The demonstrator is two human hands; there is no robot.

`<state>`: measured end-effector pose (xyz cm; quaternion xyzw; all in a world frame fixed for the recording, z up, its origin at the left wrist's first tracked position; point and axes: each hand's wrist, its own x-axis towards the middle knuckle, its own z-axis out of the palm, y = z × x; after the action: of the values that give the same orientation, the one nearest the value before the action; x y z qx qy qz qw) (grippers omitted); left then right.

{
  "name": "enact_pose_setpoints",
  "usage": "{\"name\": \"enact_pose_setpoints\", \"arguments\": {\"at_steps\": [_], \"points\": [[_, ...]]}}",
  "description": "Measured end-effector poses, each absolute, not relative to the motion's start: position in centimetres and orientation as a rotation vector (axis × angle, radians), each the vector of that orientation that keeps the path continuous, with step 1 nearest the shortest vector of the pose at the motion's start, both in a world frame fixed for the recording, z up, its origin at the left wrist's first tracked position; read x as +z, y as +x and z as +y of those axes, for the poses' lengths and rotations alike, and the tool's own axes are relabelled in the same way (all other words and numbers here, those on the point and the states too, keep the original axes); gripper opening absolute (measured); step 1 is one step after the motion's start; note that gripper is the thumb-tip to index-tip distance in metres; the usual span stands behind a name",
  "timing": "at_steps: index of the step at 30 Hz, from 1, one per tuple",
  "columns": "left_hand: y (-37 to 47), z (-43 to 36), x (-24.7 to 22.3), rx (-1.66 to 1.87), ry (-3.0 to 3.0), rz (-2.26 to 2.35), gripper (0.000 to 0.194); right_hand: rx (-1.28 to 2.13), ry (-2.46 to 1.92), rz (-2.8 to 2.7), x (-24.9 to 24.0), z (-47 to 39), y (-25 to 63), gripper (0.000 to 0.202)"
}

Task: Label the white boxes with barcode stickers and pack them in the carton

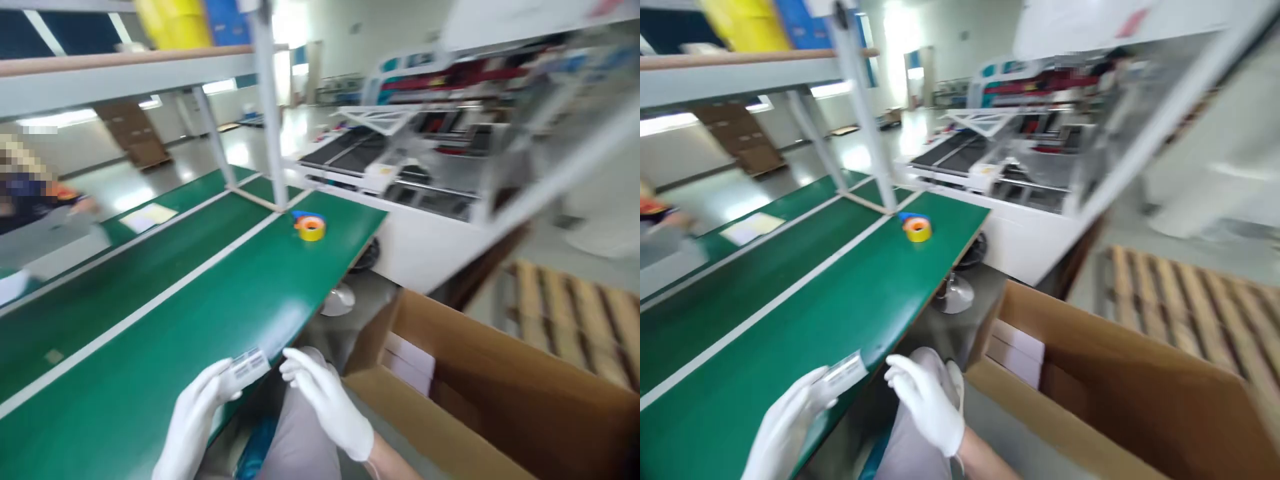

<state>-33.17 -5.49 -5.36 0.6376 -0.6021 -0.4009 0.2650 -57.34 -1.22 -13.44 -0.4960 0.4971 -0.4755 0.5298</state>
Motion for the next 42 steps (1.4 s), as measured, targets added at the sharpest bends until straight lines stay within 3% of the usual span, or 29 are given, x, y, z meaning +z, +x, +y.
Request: {"name": "enact_pose_setpoints", "arguments": {"at_steps": [4, 9, 13, 21, 27, 42], "points": [[-32.8, -3.6, -4.7, -1.394, 1.539, -1.214, 0.066, -1.06, -1.231, 0.983, -12.8, -3.4, -55.9, 0.056], [-31.3, -2.6, -4.4, -1.423, 1.462, -1.197, 0.059, -0.884, -1.321, 1.044, -11.3, -5.0, -53.1, 0.062], [-29.8, -1.8, -5.1, -1.398, 1.478, -1.222, 0.061, -0.876, -1.48, 1.2, -10.5, -5.3, -51.1, 0.048], [-28.8, -1.3, -4.8, -1.25, 1.639, -1.308, 0.039, -0.986, -1.884, 1.259, -8.3, -4.8, -49.1, 0.024], [-29.0, -1.2, -4.6, -1.166, 1.658, -1.412, 0.031, -1.148, -2.301, 1.259, -7.0, -5.2, -48.5, 0.015], [-28.7, -0.7, -5.4, -1.412, 1.472, -1.184, 0.034, -1.334, -2.483, 1.042, -5.9, -5.1, -47.6, 0.01]]}}
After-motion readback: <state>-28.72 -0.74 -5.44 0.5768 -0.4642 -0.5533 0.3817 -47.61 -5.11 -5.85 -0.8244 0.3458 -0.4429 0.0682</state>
